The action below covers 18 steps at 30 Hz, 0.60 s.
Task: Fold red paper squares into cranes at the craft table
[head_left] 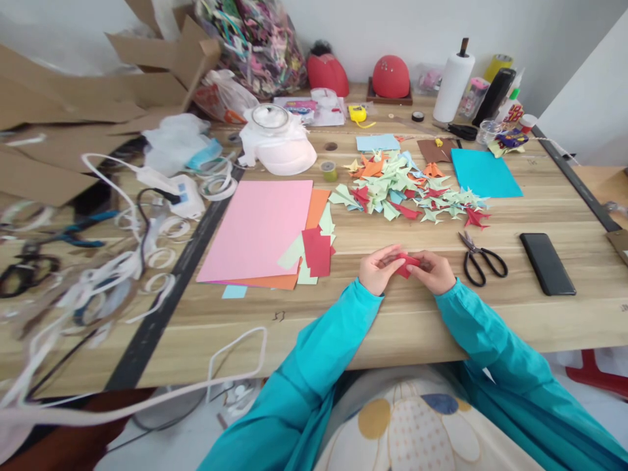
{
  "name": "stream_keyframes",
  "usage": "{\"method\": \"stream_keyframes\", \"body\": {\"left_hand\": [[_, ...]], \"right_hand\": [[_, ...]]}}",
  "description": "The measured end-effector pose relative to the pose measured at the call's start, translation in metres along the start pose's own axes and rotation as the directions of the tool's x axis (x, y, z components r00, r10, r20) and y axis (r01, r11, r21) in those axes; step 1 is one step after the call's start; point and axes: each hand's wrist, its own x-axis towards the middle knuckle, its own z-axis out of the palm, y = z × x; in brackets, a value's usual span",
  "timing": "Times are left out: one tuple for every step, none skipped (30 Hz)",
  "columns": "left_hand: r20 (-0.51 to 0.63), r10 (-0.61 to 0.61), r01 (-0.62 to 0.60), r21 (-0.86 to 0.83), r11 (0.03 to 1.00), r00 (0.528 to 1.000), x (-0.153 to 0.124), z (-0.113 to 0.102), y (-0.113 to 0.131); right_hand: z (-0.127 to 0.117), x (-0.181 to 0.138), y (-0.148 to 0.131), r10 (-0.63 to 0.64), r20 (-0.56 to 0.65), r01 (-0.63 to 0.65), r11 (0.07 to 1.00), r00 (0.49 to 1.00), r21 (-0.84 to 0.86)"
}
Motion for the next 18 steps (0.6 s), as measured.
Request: {"method": "stream_keyframes", "body": {"left_hand": [[-0.007,0.002,-0.002,-0.001,1.0,1.0,-0.0002,0.0002,0.0011],[-0.013,0.005,-0.005,0.002,1.0,1.0,-0.0005,0.0004,0.002],[-0.018,0.006,-0.006,0.008,1.0,1.0,-0.0009,0.0005,0.0028],[-0.025,0.006,-0.006,0.013,1.0,1.0,-0.0013,0.0006,0.0034],[-0.031,0.005,-0.004,0.015,1.0,1.0,-0.0017,0.0007,0.0038],[-0.034,0.003,-0.003,0.013,1.0,0.999,-0.0022,0.0008,0.0041],[-0.034,0.001,-0.001,0.009,1.0,0.999,-0.0026,0.001,0.0044],[-0.028,-0.004,0.004,0.004,1.0,1.0,-0.0029,0.0012,0.0046],[-0.019,-0.01,0.01,-0.002,1.0,1.0,-0.0031,0.0015,0.005],[-0.012,-0.013,0.013,-0.006,1.0,1.0,-0.0032,0.0018,0.0054],[-0.007,-0.009,0.009,-0.004,1.0,1.0,-0.003,0.0021,0.006],[-0.004,0.0,0.0,0.004,1.0,1.0,-0.0028,0.0023,0.0065],[0.0,0.013,-0.013,0.019,1.0,1.0,-0.0024,0.0024,0.0071],[0.004,0.031,-0.031,0.04,0.999,1.0,-0.0019,0.0024,0.0077],[0.008,0.054,-0.054,0.064,0.996,0.999,-0.0014,0.0023,0.0081],[0.014,0.079,-0.08,0.089,0.993,0.997,-0.001,0.002,0.0084],[0.02,0.107,-0.109,0.111,0.988,0.994,-0.0006,0.0017,0.0087],[0.026,0.136,-0.138,0.128,0.982,0.99,-0.0004,0.0013,0.0088]], "right_hand": [[-0.0004,-0.0001,0.0003,-0.012,0.012,0.012,1.0,1.0,-0.027],[-0.0006,-0.0001,0.0008,-0.021,0.023,0.022,0.998,1.0,-0.054],[-0.0007,0.0,0.0014,-0.028,0.032,0.03,0.996,0.999,-0.079],[-0.0007,0.0001,0.0019,-0.034,0.038,0.038,0.994,0.999,-0.102],[-0.0007,0.0003,0.0023,-0.04,0.042,0.045,0.992,0.998,-0.12],[-0.0007,0.0005,0.0023,-0.046,0.045,0.052,0.99,0.998,-0.134],[-0.0007,0.0007,0.002,-0.053,0.046,0.059,0.988,0.998,-0.143],[-0.0008,0.0009,0.0012,-0.06,0.047,0.067,0.987,0.997,-0.148],[-0.001,0.001,0.0001,-0.067,0.05,0.074,0.986,0.996,-0.151],[-0.0013,0.0011,-0.0013,-0.073,0.053,0.081,0.985,0.996,-0.152],[-0.0016,0.0012,-0.0028,-0.08,0.057,0.088,0.984,0.995,-0.152],[-0.002,0.0013,-0.0042,-0.086,0.059,0.095,0.984,0.994,-0.151],[-0.0022,0.0014,-0.0054,-0.094,0.06,0.102,0.984,0.994,-0.148],[-0.0024,0.0014,-0.0062,-0.101,0.06,0.109,0.984,0.993,-0.143],[-0.0025,0.0015,-0.0065,-0.108,0.057,0.115,0.984,0.993,-0.137],[-0.0025,0.0016,-0.0064,-0.113,0.052,0.119,0.984,0.992,-0.131],[-0.0025,0.0018,-0.0059,-0.116,0.047,0.121,0.985,0.992,-0.127],[-0.0024,0.002,-0.0053,-0.116,0.043,0.121,0.985,0.992,-0.125]]}}
